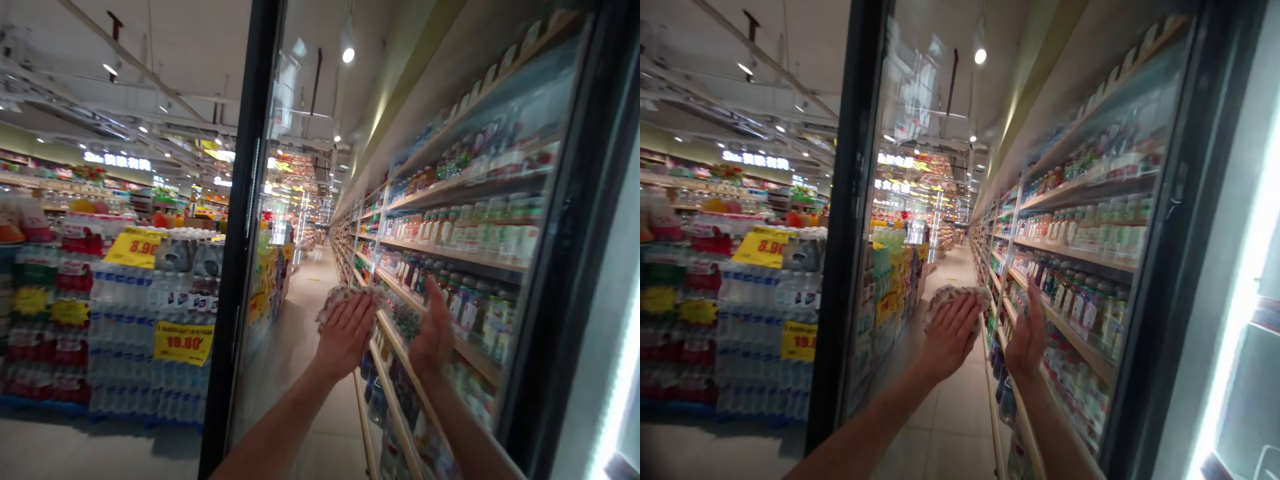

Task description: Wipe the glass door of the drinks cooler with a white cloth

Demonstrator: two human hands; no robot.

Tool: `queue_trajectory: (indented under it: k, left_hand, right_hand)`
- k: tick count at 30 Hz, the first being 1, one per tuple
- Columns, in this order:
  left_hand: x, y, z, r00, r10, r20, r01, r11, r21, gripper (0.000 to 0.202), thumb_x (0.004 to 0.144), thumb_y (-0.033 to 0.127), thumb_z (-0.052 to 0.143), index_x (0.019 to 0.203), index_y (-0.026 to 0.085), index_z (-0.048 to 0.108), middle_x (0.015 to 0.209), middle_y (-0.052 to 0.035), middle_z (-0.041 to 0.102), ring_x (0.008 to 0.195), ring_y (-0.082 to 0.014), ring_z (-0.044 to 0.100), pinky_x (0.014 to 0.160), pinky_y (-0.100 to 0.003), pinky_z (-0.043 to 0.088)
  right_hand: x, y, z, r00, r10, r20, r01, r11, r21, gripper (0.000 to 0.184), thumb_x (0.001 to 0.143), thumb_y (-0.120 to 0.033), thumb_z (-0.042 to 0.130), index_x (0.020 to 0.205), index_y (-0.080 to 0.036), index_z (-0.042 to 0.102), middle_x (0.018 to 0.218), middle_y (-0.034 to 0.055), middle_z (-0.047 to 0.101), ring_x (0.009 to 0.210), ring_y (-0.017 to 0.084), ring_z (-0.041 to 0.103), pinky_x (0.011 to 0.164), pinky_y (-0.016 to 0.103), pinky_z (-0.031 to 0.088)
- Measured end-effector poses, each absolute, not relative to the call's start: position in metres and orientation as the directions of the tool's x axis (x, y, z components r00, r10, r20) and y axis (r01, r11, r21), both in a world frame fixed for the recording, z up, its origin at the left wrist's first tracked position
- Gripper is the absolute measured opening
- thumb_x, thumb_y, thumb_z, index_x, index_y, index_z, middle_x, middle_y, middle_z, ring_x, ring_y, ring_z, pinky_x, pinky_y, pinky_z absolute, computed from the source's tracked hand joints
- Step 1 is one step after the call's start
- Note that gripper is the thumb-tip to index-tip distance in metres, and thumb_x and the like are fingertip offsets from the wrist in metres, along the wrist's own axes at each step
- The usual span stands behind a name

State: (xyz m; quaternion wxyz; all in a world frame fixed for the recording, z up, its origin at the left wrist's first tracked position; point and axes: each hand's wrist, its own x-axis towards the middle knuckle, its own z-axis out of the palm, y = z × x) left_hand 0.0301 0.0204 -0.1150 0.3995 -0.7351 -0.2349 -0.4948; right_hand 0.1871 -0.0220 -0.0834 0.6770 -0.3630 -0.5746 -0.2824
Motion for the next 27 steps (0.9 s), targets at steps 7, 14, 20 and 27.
queue_trajectory:
  k: [7, 14, 20, 27]
  left_hand:
    - [-0.057, 0.033, -0.061, 0.054, -0.005, 0.999, 0.930, -0.363, -0.052, 0.053, 0.090, 0.034, 0.039, 0.137, 0.011, 0.036, 0.144, -0.0147, 0.035, 0.140, -0.0240, 0.013, 0.113, -0.047, 0.010]
    - [-0.020, 0.016, -0.146, 0.828, -0.188, 0.528, 0.365, -0.533, -0.763, 0.039, 0.088, 0.043, 0.041, 0.123, 0.032, 0.053, 0.146, 0.0095, 0.032, 0.141, -0.0161, 0.011, 0.115, -0.035, 0.011]
    - [-0.025, 0.031, -0.070, 0.570, -0.031, 0.821, 0.718, -0.467, -0.517, 0.049, 0.090, 0.037, 0.041, 0.137, 0.023, 0.037, 0.148, -0.0035, 0.030, 0.140, -0.0228, 0.015, 0.114, -0.047, 0.007]
    - [-0.016, 0.024, -0.094, 0.750, -0.079, 0.657, 0.547, -0.485, -0.683, 0.046, 0.090, 0.041, 0.037, 0.134, 0.027, 0.041, 0.148, 0.0022, 0.031, 0.140, -0.0199, 0.012, 0.114, -0.046, -0.002]
  right_hand:
    - [0.276, -0.006, -0.066, -0.017, 0.021, 1.000, 1.000, -0.019, 0.017, 0.051, 0.090, -0.033, 0.035, 0.138, -0.019, 0.036, 0.145, 0.0159, 0.033, 0.137, 0.030, 0.024, 0.106, 0.057, 0.021]
    - [0.274, -0.004, -0.071, -0.046, 0.002, 0.999, 0.998, -0.036, 0.046, 0.052, 0.089, -0.031, 0.035, 0.140, -0.020, 0.033, 0.145, 0.0151, 0.033, 0.137, 0.028, 0.025, 0.107, 0.054, 0.021]
    - [0.275, -0.002, -0.069, -0.028, -0.019, 0.999, 0.999, -0.040, 0.027, 0.050, 0.089, -0.032, 0.034, 0.136, -0.019, 0.039, 0.143, 0.0149, 0.037, 0.136, 0.028, 0.027, 0.107, 0.052, 0.021]
    - [0.274, 0.000, -0.070, -0.043, -0.022, 0.999, 0.999, -0.029, 0.042, 0.050, 0.088, -0.029, 0.036, 0.137, -0.020, 0.037, 0.143, 0.0144, 0.036, 0.136, 0.027, 0.027, 0.107, 0.051, 0.019]
